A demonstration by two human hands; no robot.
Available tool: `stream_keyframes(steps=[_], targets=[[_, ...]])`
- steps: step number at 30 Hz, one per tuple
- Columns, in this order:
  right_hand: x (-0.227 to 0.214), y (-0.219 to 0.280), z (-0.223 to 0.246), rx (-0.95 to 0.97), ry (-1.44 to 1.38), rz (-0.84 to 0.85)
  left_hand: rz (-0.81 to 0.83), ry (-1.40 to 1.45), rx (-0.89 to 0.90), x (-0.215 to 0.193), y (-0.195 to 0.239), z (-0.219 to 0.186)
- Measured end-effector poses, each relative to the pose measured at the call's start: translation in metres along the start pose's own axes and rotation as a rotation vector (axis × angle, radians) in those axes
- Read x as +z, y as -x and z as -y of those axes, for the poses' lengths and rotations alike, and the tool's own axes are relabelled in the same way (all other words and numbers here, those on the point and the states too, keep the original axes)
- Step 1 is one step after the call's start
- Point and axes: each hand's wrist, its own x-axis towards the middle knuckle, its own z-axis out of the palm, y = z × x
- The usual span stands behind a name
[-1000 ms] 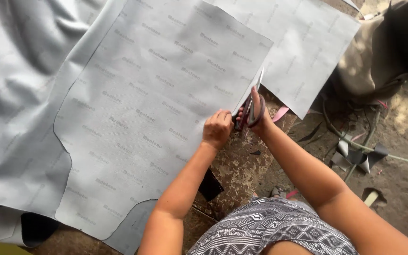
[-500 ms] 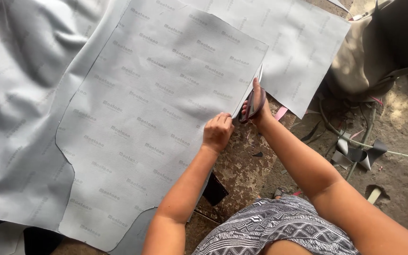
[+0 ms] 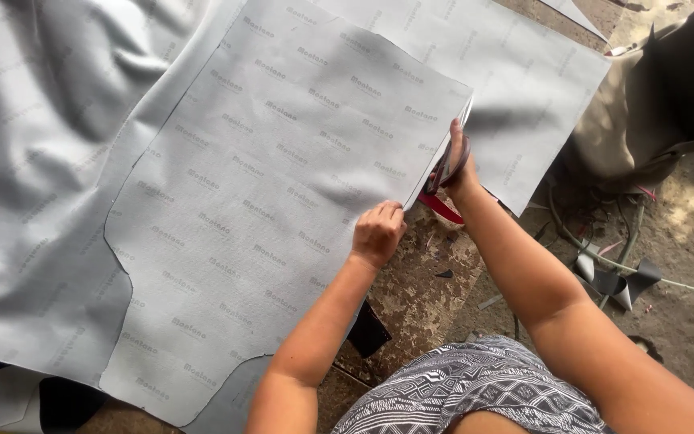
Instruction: Cutting out a specific pattern from a large piece of grey upholstery fabric using scissors on a workshop table.
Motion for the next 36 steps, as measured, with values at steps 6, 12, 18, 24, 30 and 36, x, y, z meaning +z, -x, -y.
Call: stream_keyframes(steps=[6,12,18,24,30,36], targets=[[0.005,-0.013,0.017,-0.036,-0.079,-0.041,0.018,-0.018,0.0,-0.002,0.001,-0.001],[-0.012,-0.047,0.027,-0.006,-0.011,0.012,0.046,-0.044,-0.003,-0.007,0.004,-0.003],[-0.079,-0.084,0.033,0.162,0.355,0.226,0.199,-0.036,-0.192,-0.013,-0.019,-0.022],[-0.143,-0.104,0.113,-0.006,0.848,0.505,0.224,0.051,-0.333,0.03,-0.133,-0.064],[-0.151,-0.152,0.128,-0.007,1.095,0.599,0.108,-0.128,-0.434,0.149,-0.231,-0.075],[-0.142,-0.174,0.136,0.109,1.122,0.694,-0.061,-0.271,-0.473,0.192,-0.227,-0.066]])
